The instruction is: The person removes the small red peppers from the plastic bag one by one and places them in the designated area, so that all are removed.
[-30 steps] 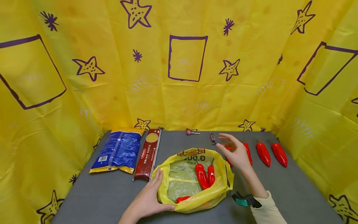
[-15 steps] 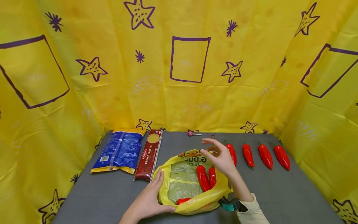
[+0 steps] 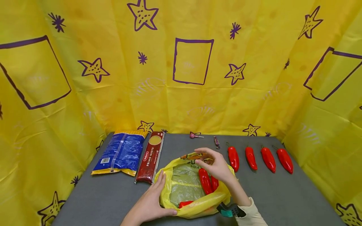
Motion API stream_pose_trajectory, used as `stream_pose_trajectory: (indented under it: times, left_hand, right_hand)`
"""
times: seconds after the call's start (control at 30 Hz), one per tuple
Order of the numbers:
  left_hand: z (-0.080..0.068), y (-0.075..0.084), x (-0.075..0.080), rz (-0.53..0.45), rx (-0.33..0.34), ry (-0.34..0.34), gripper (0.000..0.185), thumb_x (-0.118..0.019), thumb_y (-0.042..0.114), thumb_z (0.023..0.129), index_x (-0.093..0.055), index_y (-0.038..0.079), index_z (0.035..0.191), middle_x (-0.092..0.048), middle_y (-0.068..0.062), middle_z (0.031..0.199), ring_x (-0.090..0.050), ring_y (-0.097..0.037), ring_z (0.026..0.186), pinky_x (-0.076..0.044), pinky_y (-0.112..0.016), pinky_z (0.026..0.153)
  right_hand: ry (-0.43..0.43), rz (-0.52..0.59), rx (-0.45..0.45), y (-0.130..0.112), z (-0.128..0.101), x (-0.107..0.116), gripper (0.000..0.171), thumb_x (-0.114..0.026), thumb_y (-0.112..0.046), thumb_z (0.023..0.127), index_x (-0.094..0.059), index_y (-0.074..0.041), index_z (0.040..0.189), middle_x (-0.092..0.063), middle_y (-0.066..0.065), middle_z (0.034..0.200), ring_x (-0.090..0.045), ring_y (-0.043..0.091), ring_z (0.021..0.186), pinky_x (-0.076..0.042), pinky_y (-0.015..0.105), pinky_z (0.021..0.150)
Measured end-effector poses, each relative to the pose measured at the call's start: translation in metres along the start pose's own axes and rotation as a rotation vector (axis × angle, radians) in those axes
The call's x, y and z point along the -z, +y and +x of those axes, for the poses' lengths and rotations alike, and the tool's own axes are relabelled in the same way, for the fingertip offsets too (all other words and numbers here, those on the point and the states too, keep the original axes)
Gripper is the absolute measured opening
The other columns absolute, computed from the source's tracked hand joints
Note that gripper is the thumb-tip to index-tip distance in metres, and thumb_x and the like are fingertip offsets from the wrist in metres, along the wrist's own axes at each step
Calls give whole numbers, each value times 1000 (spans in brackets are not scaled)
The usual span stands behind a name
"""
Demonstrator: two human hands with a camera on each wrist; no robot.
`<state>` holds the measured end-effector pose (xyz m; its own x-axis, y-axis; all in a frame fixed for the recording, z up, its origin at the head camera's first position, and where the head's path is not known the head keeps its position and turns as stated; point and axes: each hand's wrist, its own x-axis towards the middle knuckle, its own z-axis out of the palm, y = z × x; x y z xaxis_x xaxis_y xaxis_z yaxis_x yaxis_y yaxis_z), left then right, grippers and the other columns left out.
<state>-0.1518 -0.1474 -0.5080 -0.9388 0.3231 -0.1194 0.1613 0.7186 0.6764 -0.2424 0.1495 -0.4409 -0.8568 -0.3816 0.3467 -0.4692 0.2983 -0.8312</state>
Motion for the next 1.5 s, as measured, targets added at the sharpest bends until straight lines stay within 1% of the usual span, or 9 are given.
stream_pose_trajectory:
  times: [0.1,0.2,0.4,0.6,0.77,0.97,1.07,1.37,1.5]
  left_hand:
    - [0,-1,0,0,-8,1,141,-82,80,70,-14,9,171,-8,-14,178,-27,-48,157,-35,-75,115]
    - [0,-2,0,4,-20,9,142,-81,82,70,-13,10,171,-7,-13,179,-27,-49,156,-35,-75,114]
    - [0,-3,1,11,-31,14,142,-81,83,70,-13,10,171,-6,-12,179,-28,-49,156,-35,-76,113]
    - [0,-3,0,2,-26,5,141,-83,80,70,-13,9,171,-7,-13,178,-27,-49,156,-35,-76,113]
    - [0,-2,1,-4,-17,-6,141,-84,78,71,-14,8,171,-8,-14,178,-27,-48,157,-34,-76,114]
    - [-1,-1,2,-7,-30,-13,141,-82,79,72,-13,7,171,-8,-16,178,-27,-48,157,-35,-75,114]
    - [-1,-2,1,2,-42,-6,142,-80,82,71,-14,7,171,-8,-16,178,-28,-47,157,-36,-75,114]
    - [-1,-1,1,-7,-31,-3,141,-83,80,70,-17,6,170,-9,-14,178,-28,-48,156,-37,-75,112]
    - [0,-1,1,-16,-13,-12,140,-83,79,70,-18,7,170,-8,-13,179,-28,-49,156,-37,-75,113]
  right_hand:
    - [-69,-18,30,-4,5,0,36,-80,-16,97,-73,-9,131,-73,20,123,-68,19,90,-57,32,68]
    - [-150,-60,74,-11,15,3,33,-80,-17,97,-74,-12,129,-75,13,123,-70,19,90,-57,29,68]
    - [-329,-111,139,-18,40,5,30,-79,-21,98,-75,-13,127,-77,7,122,-73,19,95,-62,33,77]
    - [-465,-155,139,-9,60,-6,27,-79,-19,98,-77,-10,123,-77,13,118,-73,16,91,-63,34,83]
    - [-584,-149,138,5,70,-21,28,-79,-22,98,-77,-7,122,-78,11,117,-73,13,89,-62,29,82]
    - [-693,-53,128,16,75,-36,28,-78,-18,98,-76,-3,122,-77,15,121,-75,11,91,-62,27,82]
    - [-733,-19,116,19,75,-41,28,-79,-14,97,-75,-1,121,-76,18,119,-75,13,89,-61,26,78]
    - [-844,-42,157,35,67,-56,22,-81,-13,95,-78,-2,114,-78,13,111,-71,6,87,-62,26,79]
    - [-874,-27,151,39,60,-59,20,-81,-14,96,-78,-5,114,-78,9,111,-70,3,88,-62,24,79]
